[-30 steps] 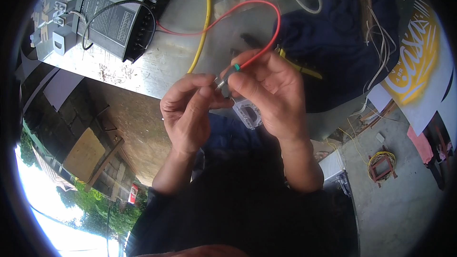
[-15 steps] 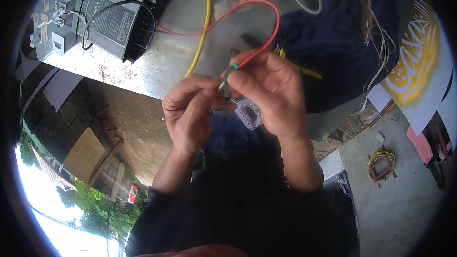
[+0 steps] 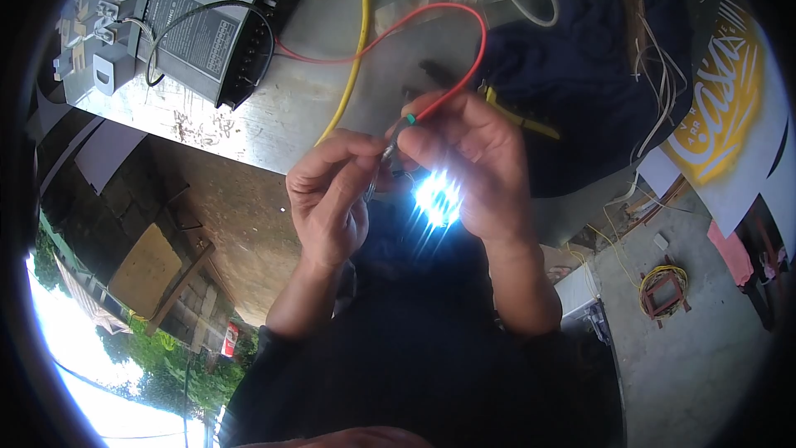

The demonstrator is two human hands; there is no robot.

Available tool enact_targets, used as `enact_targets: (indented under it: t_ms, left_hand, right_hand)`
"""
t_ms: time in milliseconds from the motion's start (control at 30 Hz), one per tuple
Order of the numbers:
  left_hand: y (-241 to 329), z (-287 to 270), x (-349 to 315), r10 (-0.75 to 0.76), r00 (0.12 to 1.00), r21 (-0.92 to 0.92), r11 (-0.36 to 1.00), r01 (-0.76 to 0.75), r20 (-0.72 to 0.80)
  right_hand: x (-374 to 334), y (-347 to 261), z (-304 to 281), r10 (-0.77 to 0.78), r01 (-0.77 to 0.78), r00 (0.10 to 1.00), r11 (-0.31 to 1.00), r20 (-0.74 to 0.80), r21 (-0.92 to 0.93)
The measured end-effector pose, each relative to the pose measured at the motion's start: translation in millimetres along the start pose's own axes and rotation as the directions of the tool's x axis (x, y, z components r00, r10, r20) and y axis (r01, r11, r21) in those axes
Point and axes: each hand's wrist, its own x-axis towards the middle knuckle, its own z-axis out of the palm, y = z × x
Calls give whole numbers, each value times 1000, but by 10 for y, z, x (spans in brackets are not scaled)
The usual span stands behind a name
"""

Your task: Wiring and assembling electronic components for a light-up sign.

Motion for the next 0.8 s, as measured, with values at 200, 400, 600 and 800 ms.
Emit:
enact_targets:
  t_ms: [200, 400, 600, 800]
  left_hand:
    - [12, 12, -1, 1, 1000, 1, 1000, -1, -5]
    - [9, 12, -9, 4, 1000, -15, 1000, -4, 10]
    - [-39, -14, -3, 53, 998, 32, 998, -55, 41]
    - [-22, 26, 13, 13, 984, -96, 995, -31, -179]
  right_hand:
    - [3, 5, -3, -8, 8, 1000, 1000, 7, 9]
    - [-6, -6, 7, -1, 1, 1000, 1000, -1, 9]
    - [-2, -6, 19, -4, 4, 1000, 1000, -18, 0]
    - [16, -85, -47, -21, -2, 984, 992, -178, -130]
